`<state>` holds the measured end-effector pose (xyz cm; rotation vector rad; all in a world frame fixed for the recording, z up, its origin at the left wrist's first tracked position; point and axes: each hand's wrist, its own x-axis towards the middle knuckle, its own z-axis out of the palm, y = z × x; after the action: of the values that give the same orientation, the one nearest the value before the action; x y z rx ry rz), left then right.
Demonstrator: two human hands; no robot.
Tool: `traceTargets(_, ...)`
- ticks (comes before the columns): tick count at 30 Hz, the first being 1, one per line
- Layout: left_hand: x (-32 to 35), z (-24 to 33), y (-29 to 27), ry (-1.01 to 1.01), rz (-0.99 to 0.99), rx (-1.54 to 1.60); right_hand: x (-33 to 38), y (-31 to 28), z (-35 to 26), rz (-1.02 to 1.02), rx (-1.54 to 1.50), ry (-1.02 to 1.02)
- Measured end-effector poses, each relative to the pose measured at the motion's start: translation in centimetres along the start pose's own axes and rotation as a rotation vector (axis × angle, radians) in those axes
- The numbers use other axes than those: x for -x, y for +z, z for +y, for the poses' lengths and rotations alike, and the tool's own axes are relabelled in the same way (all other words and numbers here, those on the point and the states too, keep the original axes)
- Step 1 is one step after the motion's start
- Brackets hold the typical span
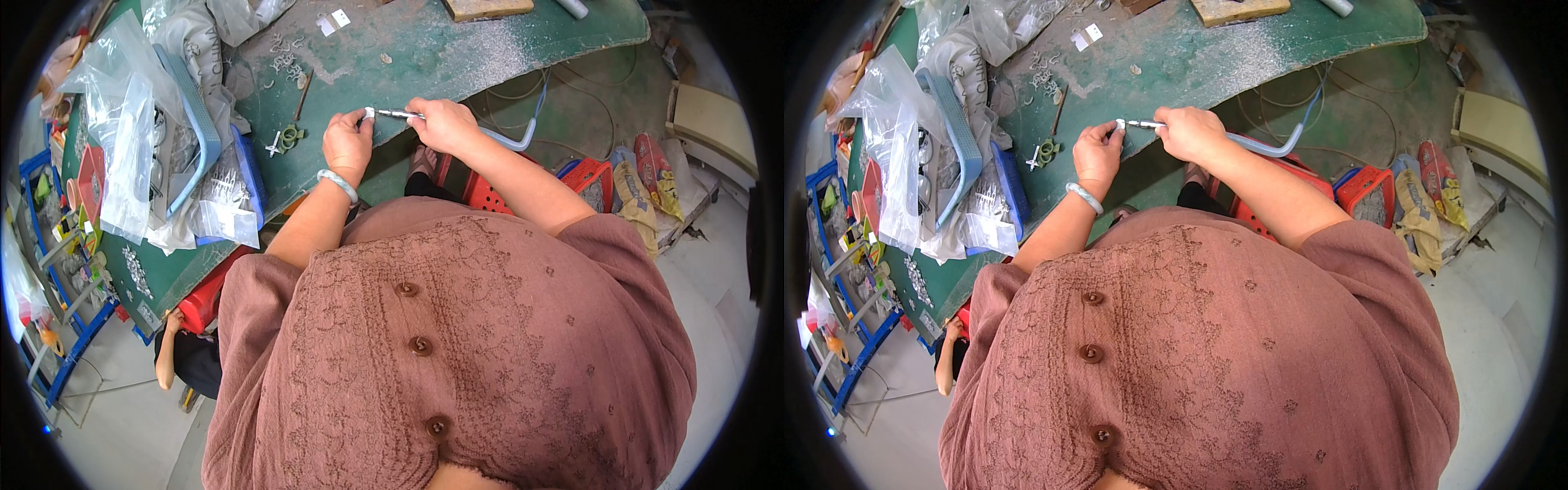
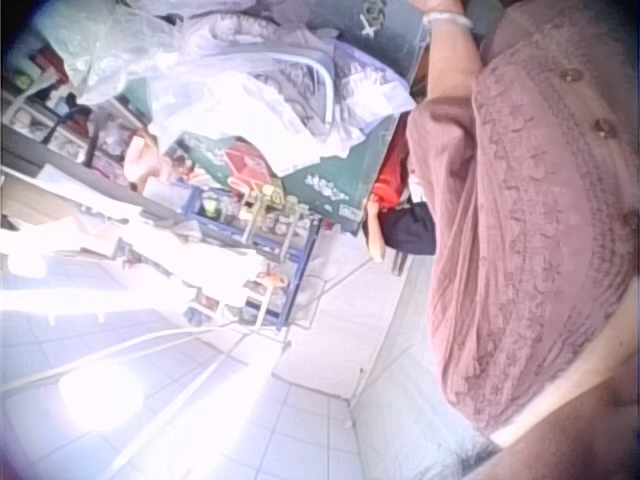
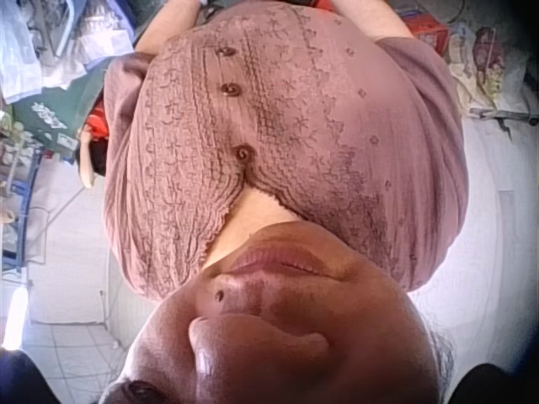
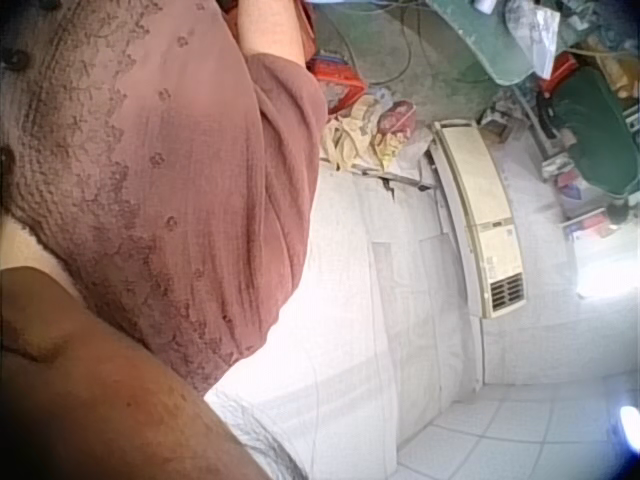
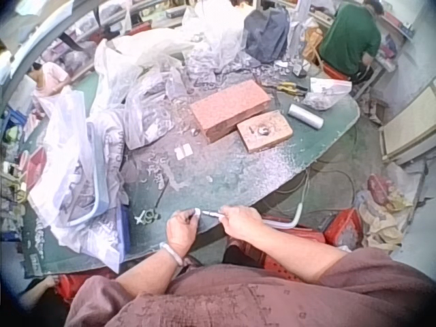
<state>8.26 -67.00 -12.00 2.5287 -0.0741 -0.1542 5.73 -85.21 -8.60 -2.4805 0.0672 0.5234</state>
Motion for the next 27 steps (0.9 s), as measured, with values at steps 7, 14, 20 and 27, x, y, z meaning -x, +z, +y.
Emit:
traceTargets(7, 0.0, 0.1, -0.1, -0.016, -0.009, 0.015, 0.0, 0.0, 0.1, 0.002, 0.004, -0.01)
traceTargets(14, 0.1, 0.0, -0.1, -0.013, -0.005, 0.011, -0.1, 0.1, 0.2, -0.003, -0.028, -0.001)
traceTargets(20, 0.1, 0.1, -0.2, 0.021, 0.01, 0.008, -1.0, 0.3, 3.0, -0.024, -0.257, 0.033)
traceTargets(27, -0.1, -0.2, -0.1, -0.069, -0.026, 0.09, -0.8, -3.6, 5.8, -0.235, -0.842, 0.126)
